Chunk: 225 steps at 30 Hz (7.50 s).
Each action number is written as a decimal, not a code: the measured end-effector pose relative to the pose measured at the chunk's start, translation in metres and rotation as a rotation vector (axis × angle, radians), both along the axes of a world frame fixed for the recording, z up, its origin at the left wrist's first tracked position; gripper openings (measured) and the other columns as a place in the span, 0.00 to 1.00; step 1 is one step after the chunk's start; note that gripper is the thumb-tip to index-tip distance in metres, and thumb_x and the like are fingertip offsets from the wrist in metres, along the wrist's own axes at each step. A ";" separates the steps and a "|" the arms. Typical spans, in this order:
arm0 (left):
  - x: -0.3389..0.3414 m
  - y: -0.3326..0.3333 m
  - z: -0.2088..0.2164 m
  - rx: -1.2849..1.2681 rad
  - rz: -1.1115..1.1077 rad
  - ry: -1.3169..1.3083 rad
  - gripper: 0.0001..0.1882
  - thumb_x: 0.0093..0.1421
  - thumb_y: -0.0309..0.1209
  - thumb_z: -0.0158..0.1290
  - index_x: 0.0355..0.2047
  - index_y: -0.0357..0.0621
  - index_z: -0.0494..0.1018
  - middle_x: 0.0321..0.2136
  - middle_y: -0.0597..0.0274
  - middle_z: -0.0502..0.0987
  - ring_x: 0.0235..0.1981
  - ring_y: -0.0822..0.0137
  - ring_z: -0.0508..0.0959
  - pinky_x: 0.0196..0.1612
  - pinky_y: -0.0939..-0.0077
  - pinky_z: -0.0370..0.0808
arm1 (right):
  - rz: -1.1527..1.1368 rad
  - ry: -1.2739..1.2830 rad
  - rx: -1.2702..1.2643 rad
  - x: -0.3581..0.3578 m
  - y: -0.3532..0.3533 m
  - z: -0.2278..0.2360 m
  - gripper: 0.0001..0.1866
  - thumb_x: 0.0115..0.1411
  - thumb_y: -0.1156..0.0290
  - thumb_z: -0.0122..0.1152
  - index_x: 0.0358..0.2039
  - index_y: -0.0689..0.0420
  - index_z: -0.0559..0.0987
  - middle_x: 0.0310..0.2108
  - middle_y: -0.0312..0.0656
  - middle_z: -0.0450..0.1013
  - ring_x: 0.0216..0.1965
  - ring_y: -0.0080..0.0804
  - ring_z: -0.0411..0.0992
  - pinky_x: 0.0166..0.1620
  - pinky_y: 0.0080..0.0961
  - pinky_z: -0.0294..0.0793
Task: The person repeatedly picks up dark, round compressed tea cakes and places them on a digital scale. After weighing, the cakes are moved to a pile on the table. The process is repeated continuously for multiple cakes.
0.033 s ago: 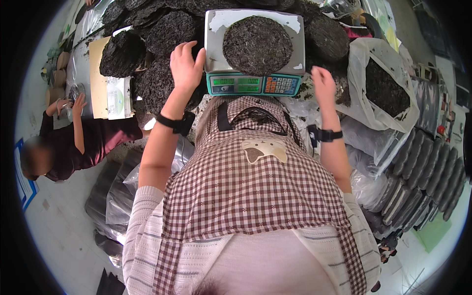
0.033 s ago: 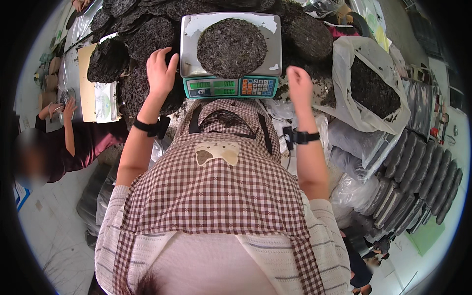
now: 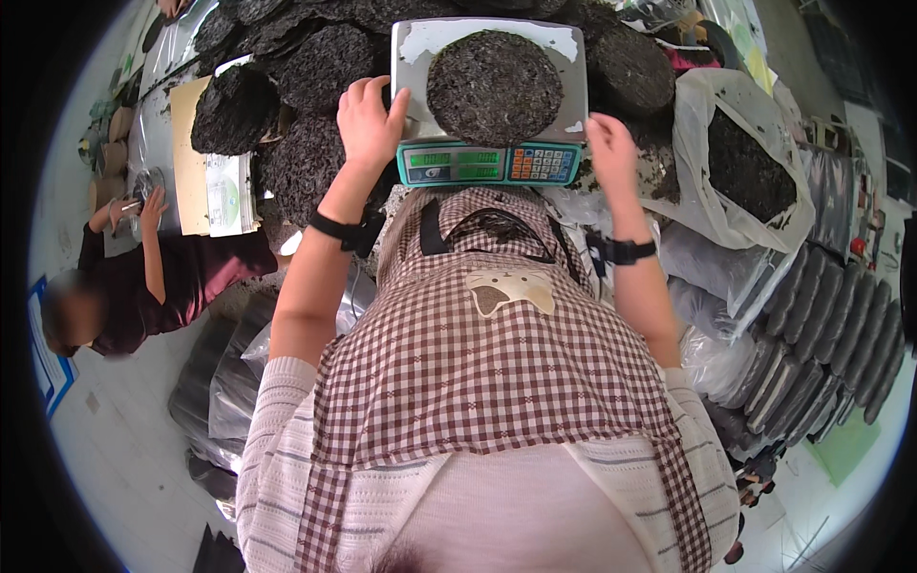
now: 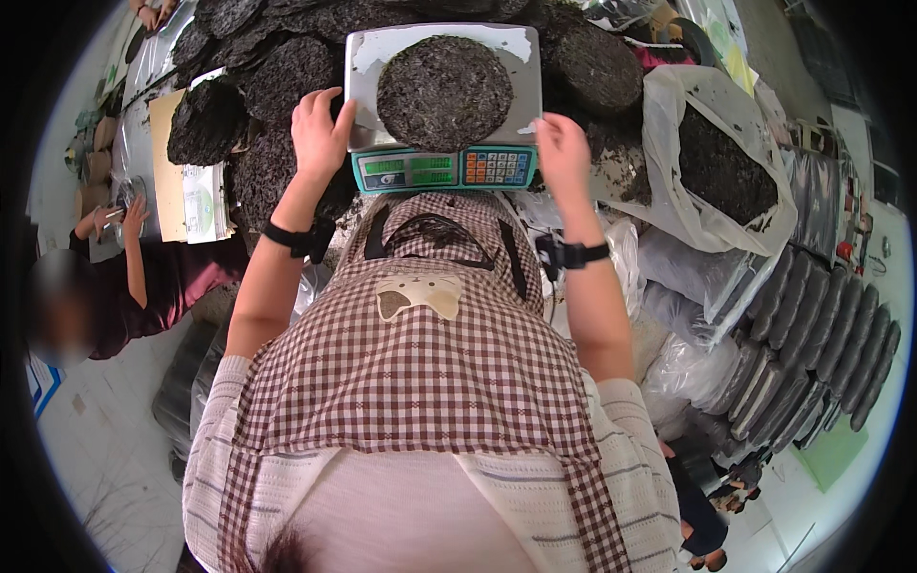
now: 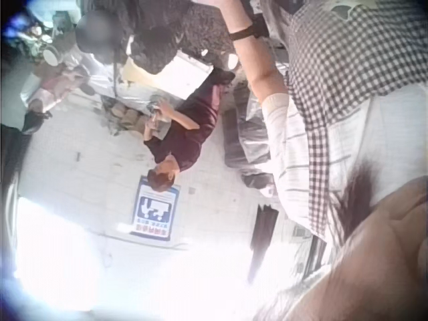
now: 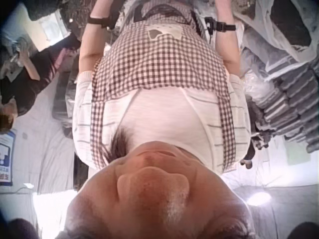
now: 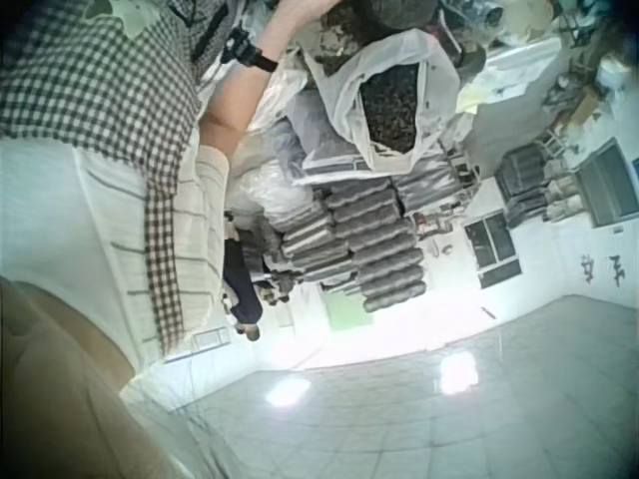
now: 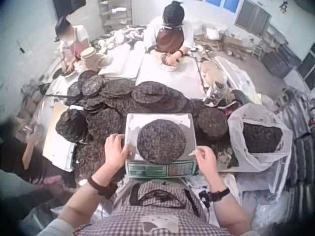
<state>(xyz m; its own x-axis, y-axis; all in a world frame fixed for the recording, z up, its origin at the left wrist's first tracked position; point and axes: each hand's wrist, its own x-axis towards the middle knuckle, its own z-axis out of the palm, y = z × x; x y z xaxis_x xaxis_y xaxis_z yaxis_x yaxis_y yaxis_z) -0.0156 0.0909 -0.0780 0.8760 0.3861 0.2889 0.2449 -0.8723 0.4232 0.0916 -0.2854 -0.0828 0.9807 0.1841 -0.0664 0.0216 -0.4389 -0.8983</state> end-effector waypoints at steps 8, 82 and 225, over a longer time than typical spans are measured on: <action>0.037 -0.036 -0.028 0.020 0.041 0.092 0.43 0.53 0.51 0.72 0.56 0.29 0.70 0.47 0.37 0.76 0.51 0.37 0.74 0.56 0.47 0.71 | 0.031 -0.139 0.081 -0.007 0.056 -0.004 0.30 0.62 0.67 0.72 0.60 0.66 0.72 0.52 0.51 0.71 0.50 0.44 0.74 0.52 0.36 0.77; 0.080 -0.024 -0.028 -0.359 0.221 -0.076 0.38 0.66 0.41 0.58 0.68 0.30 0.59 0.66 0.39 0.66 0.72 0.42 0.59 0.75 0.46 0.52 | -0.024 0.545 0.580 0.102 0.160 -0.029 0.26 0.62 0.83 0.65 0.58 0.69 0.67 0.52 0.50 0.76 0.53 0.37 0.77 0.57 0.35 0.76; -0.182 0.113 0.054 -0.562 0.418 -0.012 0.23 0.66 0.30 0.55 0.61 0.39 0.74 0.56 0.51 0.81 0.53 0.54 0.82 0.59 0.64 0.77 | 0.006 0.392 0.503 0.054 0.023 0.038 0.27 0.66 0.74 0.68 0.63 0.66 0.72 0.60 0.45 0.74 0.57 0.37 0.74 0.62 0.36 0.72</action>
<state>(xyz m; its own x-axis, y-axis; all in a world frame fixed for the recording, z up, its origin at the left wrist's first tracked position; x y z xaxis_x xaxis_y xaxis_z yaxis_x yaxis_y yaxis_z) -0.1980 0.2038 -0.0244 0.6197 0.7836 -0.0449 0.5048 -0.3541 0.7873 0.1455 -0.2620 -0.0449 0.9000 0.2919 -0.3238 -0.3492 0.0380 -0.9363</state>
